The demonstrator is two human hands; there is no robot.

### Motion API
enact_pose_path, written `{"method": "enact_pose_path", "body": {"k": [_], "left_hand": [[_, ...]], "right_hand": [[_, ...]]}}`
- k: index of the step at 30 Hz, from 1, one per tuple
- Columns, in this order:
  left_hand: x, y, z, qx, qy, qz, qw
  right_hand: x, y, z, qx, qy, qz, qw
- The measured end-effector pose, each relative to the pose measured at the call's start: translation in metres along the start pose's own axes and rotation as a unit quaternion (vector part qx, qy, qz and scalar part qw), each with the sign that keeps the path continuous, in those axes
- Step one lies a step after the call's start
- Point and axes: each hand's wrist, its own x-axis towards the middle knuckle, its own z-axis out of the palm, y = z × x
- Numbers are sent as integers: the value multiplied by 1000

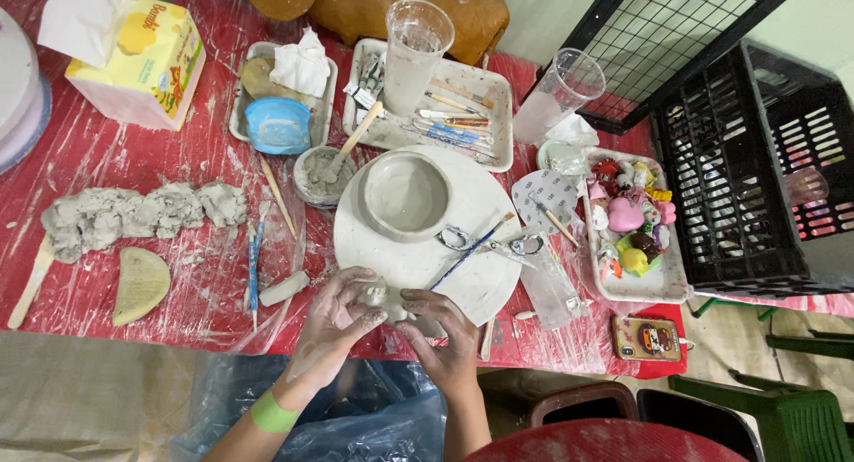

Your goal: The person pinches and shapes a small piece of clay by hand over a work table, occasionally dipping a brush into a slip bowl to apply liquid to the clay while forming it next to a clay bowl on a bat. They repeatedly rotate and press the clay piece, working it into a rounded form.

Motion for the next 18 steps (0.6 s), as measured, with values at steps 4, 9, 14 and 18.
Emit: {"method": "enact_pose_path", "body": {"k": [4, 9, 14, 18], "left_hand": [[0, 0, 5, -48, 26, -62, 997], [3, 0, 8, -54, 35, -63, 996], [0, -4, 14, -56, 38, -31, 997], [0, -4, 16, -35, 47, -19, 998]], "right_hand": [[1, 0, 4, -12, 28, 3, 1000], [0, 4, 6, -21, 45, 0, 999], [-1, 6, 9, -2, 62, -10, 998], [-5, 9, 9, -3, 60, -3, 998]]}}
